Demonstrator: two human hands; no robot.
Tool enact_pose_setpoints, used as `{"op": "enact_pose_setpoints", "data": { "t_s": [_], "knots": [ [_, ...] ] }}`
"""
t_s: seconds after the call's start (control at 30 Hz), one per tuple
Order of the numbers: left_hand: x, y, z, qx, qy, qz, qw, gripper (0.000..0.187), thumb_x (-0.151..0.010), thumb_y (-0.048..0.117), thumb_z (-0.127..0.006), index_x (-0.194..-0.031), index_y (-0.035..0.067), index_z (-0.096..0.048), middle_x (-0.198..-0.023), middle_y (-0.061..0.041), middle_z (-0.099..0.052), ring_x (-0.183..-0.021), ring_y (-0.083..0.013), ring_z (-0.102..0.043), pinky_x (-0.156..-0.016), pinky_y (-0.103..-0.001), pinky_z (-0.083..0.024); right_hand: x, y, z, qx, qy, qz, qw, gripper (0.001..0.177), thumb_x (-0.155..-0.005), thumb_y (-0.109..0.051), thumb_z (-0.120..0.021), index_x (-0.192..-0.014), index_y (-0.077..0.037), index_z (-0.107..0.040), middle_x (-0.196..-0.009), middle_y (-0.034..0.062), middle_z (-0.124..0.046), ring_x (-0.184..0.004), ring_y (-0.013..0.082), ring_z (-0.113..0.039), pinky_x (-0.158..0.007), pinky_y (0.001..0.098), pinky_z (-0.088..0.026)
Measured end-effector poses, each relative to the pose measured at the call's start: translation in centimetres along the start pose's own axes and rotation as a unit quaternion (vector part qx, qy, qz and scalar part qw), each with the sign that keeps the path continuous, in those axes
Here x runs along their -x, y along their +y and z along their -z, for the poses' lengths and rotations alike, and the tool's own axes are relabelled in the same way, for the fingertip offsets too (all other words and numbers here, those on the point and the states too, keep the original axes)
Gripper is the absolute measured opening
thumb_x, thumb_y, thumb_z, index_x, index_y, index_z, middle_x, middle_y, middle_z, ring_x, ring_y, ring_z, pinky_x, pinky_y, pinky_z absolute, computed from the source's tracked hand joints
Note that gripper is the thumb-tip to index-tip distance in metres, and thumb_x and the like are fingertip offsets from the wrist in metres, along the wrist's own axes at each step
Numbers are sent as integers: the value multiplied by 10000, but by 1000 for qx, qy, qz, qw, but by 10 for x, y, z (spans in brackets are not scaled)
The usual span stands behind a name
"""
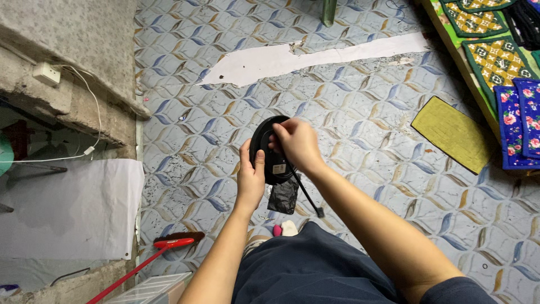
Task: The person picks up a black cloth and places it in a laundry basket, then gathers a small orange plastic object and a black circular device with a cord. They place these items into a drawer and then use a red broom to sweep the patterned floor.
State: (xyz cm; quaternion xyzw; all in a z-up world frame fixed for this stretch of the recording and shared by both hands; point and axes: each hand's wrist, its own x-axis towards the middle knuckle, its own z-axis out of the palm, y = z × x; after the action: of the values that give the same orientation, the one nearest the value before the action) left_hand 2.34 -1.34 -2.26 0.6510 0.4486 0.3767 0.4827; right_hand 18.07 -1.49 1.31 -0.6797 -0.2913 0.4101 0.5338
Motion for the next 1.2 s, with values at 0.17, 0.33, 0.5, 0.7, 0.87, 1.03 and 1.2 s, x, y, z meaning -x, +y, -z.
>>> {"op": "enact_pose_setpoints", "data": {
  "t_s": [0.17, 0.33, 0.5, 0.7, 0.87, 1.03, 1.2],
  "knots": [
    [-1, 0, 3, -15, -5, -30, 999, 444, -1076, 333, -504, -1464, 125, -445, -1288, -175, -684, -1158, -278, -682, -967, -384, -527, 8, 6, 0, 182, -21, 76, 980, 365, -969, -168, -707, -1280, 23, -691, -797, 145, -754, -640, 154, -689, -576, 266, -518],
    [-6, -6, -4, 1, -7, -42, 999, 430, -1078, 322, -500, -1456, 122, -454, -1293, -160, -681, -1167, -270, -680, -974, -371, -527, -2, 17, 3, -188, -45, -50, 980, 403, -873, -121, -785, -1235, 30, -688, -892, 73, -736, -700, 120, -689, -563, 260, -544],
    [-3, -10, -5, 32, -24, -33, 999, 401, -1109, 318, -438, -1456, 118, -451, -1345, -140, -640, -1218, -233, -623, -1025, -357, -485, -7, 19, 1, -179, -22, -47, 982, 379, -819, -122, -845, -1065, -12, -578, -803, 5, -614, -668, 107, -655, -598, 275, -602],
    [-1, -9, 0, 155, -55, -15, 986, 415, -1103, 337, -467, -1458, 121, -444, -1337, -98, -610, -1185, -157, -588, -1019, -317, -494, -4, 18, -3, -97, -16, 96, 990, 406, -799, -129, -873, -1046, -52, -559, -798, -48, -480, -690, 46, -523, -562, 231, -530],
    [3, -12, 1, 278, -105, 46, 954, 431, -1055, 351, -547, -1415, 135, -448, -1265, -68, -615, -1108, -128, -606, -938, -294, -539, 9, 14, -1, -88, -5, 125, 988, 400, -803, -159, -881, -1006, -52, -553, -788, -55, -472, -685, 50, -498, -566, 216, -478],
    [6, -16, 0, 383, -129, 110, 908, 450, -997, 345, -598, -1382, 178, -436, -1220, -58, -624, -1051, -156, -658, -840, -348, -607, 28, 0, 0, 53, 76, 144, 985, 412, -784, -242, -909, -964, -58, -588, -762, -45, -478, -707, 60, -464, -608, 244, -443],
    [6, -14, -6, 320, -116, 102, 935, 487, -973, 147, -708, -1386, 139, -451, -1138, -126, -642, -961, -190, -651, -775, -360, -576, 32, 10, -8, 115, 136, 252, 951, 358, -798, -170, -882, -968, -42, -594, -839, -12, -523, -722, 92, -507, -622, 252, -478]
  ]
}}
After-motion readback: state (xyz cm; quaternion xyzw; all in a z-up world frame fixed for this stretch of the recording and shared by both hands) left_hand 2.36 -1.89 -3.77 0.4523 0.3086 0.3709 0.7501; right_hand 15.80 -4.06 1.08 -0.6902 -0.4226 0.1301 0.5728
